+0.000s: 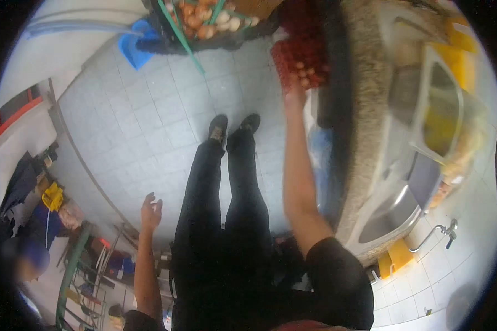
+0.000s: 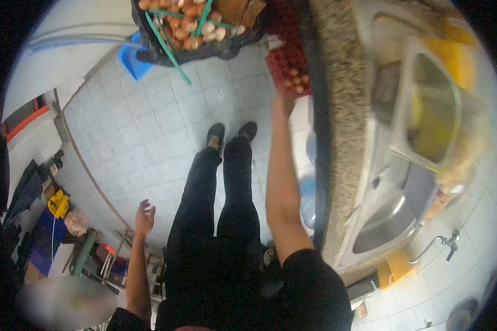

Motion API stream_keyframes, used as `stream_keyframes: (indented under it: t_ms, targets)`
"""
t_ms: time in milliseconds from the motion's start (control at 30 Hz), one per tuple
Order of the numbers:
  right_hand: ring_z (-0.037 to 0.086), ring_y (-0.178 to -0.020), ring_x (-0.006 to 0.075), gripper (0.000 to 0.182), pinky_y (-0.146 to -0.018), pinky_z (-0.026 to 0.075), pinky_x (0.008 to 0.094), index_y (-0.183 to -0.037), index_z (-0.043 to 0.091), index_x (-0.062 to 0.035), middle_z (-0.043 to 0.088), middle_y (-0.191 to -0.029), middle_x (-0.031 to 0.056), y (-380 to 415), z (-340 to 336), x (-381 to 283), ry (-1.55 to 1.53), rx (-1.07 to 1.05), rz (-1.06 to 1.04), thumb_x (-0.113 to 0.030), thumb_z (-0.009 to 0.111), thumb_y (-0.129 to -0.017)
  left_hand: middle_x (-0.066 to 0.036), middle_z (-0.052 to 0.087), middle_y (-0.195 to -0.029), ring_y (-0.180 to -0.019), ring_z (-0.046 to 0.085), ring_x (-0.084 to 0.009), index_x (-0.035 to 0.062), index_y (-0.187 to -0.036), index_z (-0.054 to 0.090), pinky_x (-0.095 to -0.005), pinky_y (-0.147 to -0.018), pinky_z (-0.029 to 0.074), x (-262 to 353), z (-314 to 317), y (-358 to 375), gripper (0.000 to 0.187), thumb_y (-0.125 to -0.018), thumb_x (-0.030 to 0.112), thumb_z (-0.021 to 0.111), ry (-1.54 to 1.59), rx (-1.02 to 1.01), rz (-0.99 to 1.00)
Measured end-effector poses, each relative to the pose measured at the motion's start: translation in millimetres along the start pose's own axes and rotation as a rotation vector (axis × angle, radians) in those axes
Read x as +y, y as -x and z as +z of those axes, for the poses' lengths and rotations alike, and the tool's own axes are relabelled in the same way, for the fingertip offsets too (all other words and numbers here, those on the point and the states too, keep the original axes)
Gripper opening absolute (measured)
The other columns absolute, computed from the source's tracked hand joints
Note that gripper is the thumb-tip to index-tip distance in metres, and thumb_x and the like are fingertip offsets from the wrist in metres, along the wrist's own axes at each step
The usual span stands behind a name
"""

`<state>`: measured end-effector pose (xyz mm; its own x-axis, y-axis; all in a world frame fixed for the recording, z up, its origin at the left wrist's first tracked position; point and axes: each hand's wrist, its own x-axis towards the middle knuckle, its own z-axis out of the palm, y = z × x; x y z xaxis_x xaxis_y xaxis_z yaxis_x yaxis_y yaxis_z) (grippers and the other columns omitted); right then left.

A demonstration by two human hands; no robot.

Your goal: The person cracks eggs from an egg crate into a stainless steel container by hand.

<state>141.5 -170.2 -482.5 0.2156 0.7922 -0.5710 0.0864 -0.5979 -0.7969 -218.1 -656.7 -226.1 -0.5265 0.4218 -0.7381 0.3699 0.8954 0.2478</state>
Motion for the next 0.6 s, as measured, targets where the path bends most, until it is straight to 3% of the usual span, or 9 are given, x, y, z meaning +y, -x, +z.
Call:
stream_keyframes:
  t_ms: [67, 100, 133, 200, 267, 367, 467, 500, 600]
  targets:
    - [0.061, -0.119, 0.0408, 0.05, -0.104, 0.045, 0.0462, -0.123, 0.066, 0.0006, 0.067, -0.126, 0.0241, 78.9, -4.3, 32.3, 0.358, -0.139, 0.044, -0.042, 0.053, -0.1, -0.022, 0.067, -0.119, -0.097, 0.071, -0.03, 0.0011, -0.138, 0.055, -0.0409, -0.085, 0.055, 39.9, -4.9, -4.8, 0.048, -0.097, 0.023, 0.067, 0.042, 0.002, 0.091]
    - [0.066, -0.107, 0.0347, 0.035, -0.096, 0.05, 0.0444, -0.114, 0.068, -0.0007, 0.071, -0.111, 0.0185, 127.4, -4.7, -21.8, 0.654, -0.309, 0.15, -0.031, 0.058, -0.099, -0.022, 0.069, -0.117, -0.098, 0.07, -0.0274, -0.0032, -0.137, 0.053, -0.0358, -0.08, 0.056, 68.2, -12.3, -7.8, 0.046, -0.101, 0.024, 0.063, 0.03, -0.01, 0.172]
    - [0.062, -0.072, 0.0133, 0.024, -0.062, 0.049, 0.0318, -0.109, 0.067, -0.0075, 0.068, -0.08, 0.003, 168.4, -7.7, 5.0, 0.21, -0.218, -0.026, -0.028, 0.061, -0.099, -0.021, 0.069, -0.117, -0.099, 0.07, -0.0268, -0.0019, -0.136, 0.054, -0.0361, -0.082, 0.056, 97.6, -17.7, -14.6, 0.044, -0.101, 0.022, 0.063, 0.109, -0.012, 0.215]
    - [0.065, -0.079, 0.0104, 0.02, -0.066, 0.051, 0.0248, -0.115, 0.066, -0.0044, 0.07, -0.091, 0.0053, 236.6, -20.5, -73.6, 0.079, -0.417, 0.034, -0.015, 0.066, -0.098, -0.019, 0.07, -0.116, -0.099, 0.07, -0.0256, 0.0008, -0.135, 0.056, -0.0367, -0.085, 0.056, 160.0, -33.0, -24.6, 0.041, -0.1, 0.02, 0.064, 0.265, -0.012, 0.314]
    - [0.068, -0.093, 0.0142, 0.022, -0.084, 0.055, 0.0303, -0.116, 0.066, -0.0008, 0.072, -0.103, 0.0064, 274.9, -34.8, -130.1, 0.005, -0.484, -0.138, -0.009, 0.069, -0.095, -0.014, 0.071, -0.114, -0.101, 0.069, -0.0202, -0.0003, -0.132, 0.058, -0.0327, -0.086, 0.055, 257.3, -60.9, -21.9, 0.036, -0.103, 0.021, 0.062, 0.417, -0.015, 0.501]
    - [0.068, -0.093, 0.0126, 0.023, -0.084, 0.054, 0.0281, -0.115, 0.066, 0.0001, 0.071, -0.101, 0.0048, 308.0, -49.1, -247.8, -0.139, -0.522, -0.196, -0.01, 0.07, -0.096, -0.012, 0.071, -0.113, -0.107, 0.068, -0.0185, -0.0015, -0.128, 0.061, -0.0324, -0.095, 0.052, 418.5, -108.8, -8.8, 0.034, -0.105, 0.023, 0.06, 0.579, -0.045, 0.862]
    - [0.067, -0.09, 0.0109, 0.024, -0.081, 0.054, 0.0264, -0.116, 0.065, -0.0006, 0.071, -0.099, 0.0035, 303.0, -54.9, -343.6, -0.125, -0.486, -0.423, -0.013, 0.071, -0.096, -0.014, 0.072, -0.11, -0.102, 0.07, -0.0224, -0.0008, -0.123, 0.063, -0.0334, -0.092, 0.053, 580.5, -182.3, 37.7, 0.03, -0.102, 0.021, 0.063, 0.559, 0.182, 1.207]
    - [0.065, -0.087, 0.0101, 0.025, -0.077, 0.053, 0.0261, -0.116, 0.065, -0.0018, 0.071, -0.097, 0.0027, 286.6, -54.0, -356.8, -0.063, -0.428, -0.528, -0.015, 0.071, -0.097, -0.01, 0.069, -0.107, -0.095, 0.068, -0.0164, 0.0013, -0.122, 0.063, -0.0305, -0.083, 0.053, 630.1, -202.5, 44.3, 0.025, -0.103, 0.016, 0.062, 0.569, 0.347, 1.411]
    - [0.065, -0.084, 0.0114, 0.025, -0.076, 0.053, 0.0275, -0.116, 0.065, -0.0027, 0.071, -0.095, 0.0048, 274.0, -61.7, -444.2, 0.072, -0.315, -0.642, -0.017, 0.069, -0.097, -0.018, 0.063, -0.116, -0.1, 0.065, -0.0327, 0.004, -0.128, 0.06, -0.0419, -0.083, 0.054, 749.8, -270.9, 70.9, 0.037, -0.098, 0.025, 0.066, 0.26, 0.869, 1.684]
